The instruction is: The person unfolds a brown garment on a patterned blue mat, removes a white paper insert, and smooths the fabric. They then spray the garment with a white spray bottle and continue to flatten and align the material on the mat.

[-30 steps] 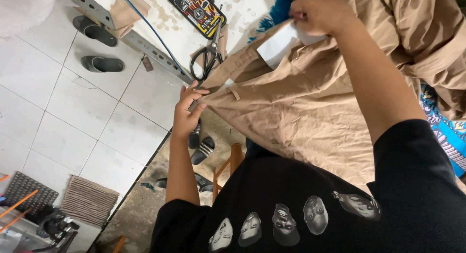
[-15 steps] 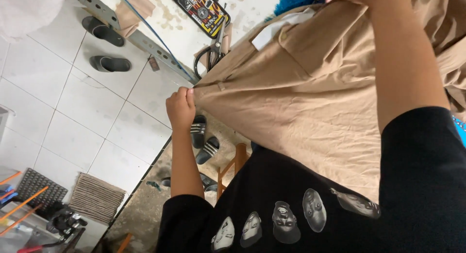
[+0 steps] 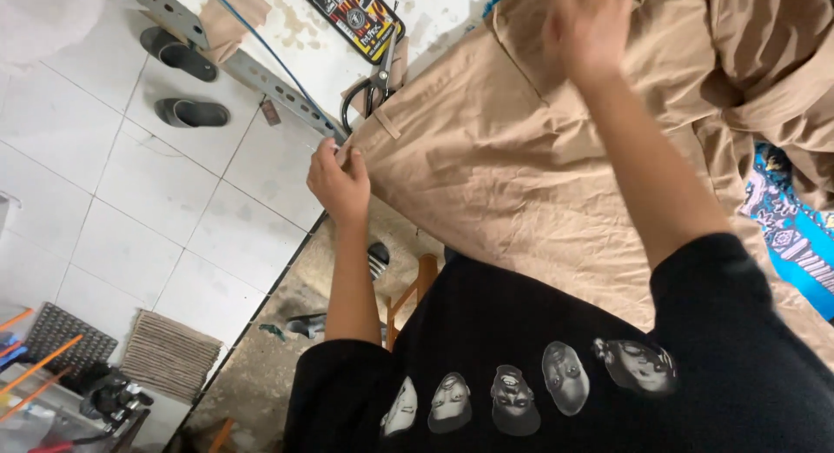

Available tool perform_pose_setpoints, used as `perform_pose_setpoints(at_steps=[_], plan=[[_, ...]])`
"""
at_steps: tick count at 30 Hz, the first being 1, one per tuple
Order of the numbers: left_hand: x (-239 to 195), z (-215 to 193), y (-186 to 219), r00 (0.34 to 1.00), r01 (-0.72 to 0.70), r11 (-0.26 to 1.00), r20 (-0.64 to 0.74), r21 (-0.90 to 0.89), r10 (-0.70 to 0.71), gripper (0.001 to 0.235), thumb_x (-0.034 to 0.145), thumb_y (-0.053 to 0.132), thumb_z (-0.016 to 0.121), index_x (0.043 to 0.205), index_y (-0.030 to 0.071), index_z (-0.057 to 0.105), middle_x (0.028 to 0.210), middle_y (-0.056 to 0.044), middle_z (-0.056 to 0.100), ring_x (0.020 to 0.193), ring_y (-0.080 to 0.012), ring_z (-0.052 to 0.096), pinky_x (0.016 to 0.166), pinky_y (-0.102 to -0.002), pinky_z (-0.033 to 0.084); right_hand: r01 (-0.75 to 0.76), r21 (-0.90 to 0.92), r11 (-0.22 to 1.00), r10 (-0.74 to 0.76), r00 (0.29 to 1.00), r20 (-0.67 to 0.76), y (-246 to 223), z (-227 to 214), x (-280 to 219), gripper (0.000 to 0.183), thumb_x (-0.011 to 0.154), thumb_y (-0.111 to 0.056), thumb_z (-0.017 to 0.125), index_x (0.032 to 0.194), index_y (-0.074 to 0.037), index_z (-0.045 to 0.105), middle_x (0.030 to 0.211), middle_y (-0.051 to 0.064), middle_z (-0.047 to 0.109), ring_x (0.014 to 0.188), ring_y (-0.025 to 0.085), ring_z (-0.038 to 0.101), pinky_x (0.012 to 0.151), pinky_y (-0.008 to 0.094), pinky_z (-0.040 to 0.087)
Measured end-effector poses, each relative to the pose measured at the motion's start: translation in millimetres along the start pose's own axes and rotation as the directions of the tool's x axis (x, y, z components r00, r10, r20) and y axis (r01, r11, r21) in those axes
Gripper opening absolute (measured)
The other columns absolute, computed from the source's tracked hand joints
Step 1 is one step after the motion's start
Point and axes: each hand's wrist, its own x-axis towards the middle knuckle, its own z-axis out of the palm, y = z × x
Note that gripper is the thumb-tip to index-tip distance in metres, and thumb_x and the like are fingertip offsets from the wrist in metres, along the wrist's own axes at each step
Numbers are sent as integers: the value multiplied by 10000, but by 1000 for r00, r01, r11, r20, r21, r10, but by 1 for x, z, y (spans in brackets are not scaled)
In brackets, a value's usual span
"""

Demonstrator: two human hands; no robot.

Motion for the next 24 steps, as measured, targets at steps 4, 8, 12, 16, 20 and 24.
perform_pose_setpoints(at_steps=[4,8,12,16,20,24], plan=[[-19,-13,26,735,677,564,397,-472,-550,968,899,396,836,1554,95,190,1469,-282,283,1368,-516,431,996,-681,473,27,574,819,17,997,-70,-80,-120,-97,626,855,-171,772,1474,-143,688,1542,218,568,1435,415,476,1165,662,211],[-47,-47,72,423,879,-83,849,-469,-318,854,1021,412,706,1607,26,221,1553,-327,300,1444,-541,340,1136,-685,321,-232,456,859,201,973,116,-94,-164,-286,563,889,-328,715,1418,-144,665,1541,235,552,1458,409,475,1205,624,249],[-82,-18,56,455,880,139,721,-454,-522,728,963,379,793,1525,86,435,1570,-242,398,1465,-472,374,1121,-679,307,-529,290,798,355,800,484,-61,-219,-432,619,956,-338,668,1479,-8,642,1631,405,376,1524,549,300,1168,728,88],[-79,6,57,612,615,-41,509,-788,-605,267,883,128,790,1004,113,553,1095,-169,676,997,-310,678,836,-439,579,-942,-335,29,688,-224,690,-32,-233,-516,652,1145,-455,305,1711,-183,126,1697,170,-160,1570,378,-171,1234,683,-54],[-80,51,45,489,646,17,396,-763,-777,218,879,54,729,977,69,534,1069,-212,677,903,-340,675,753,-546,617,-866,-454,-209,582,-483,653,-24,-264,-519,701,1083,-628,194,1691,-331,12,1719,3,-129,1603,304,-79,1144,836,83],[-86,58,62,591,479,-31,348,-877,-728,245,546,-104,463,534,133,400,646,-95,517,593,-268,450,561,-439,329,-859,-440,-262,569,-505,649,-32,-249,-596,700,1093,-545,247,1693,-265,21,1723,-6,-122,1597,243,-101,1180,788,31]])
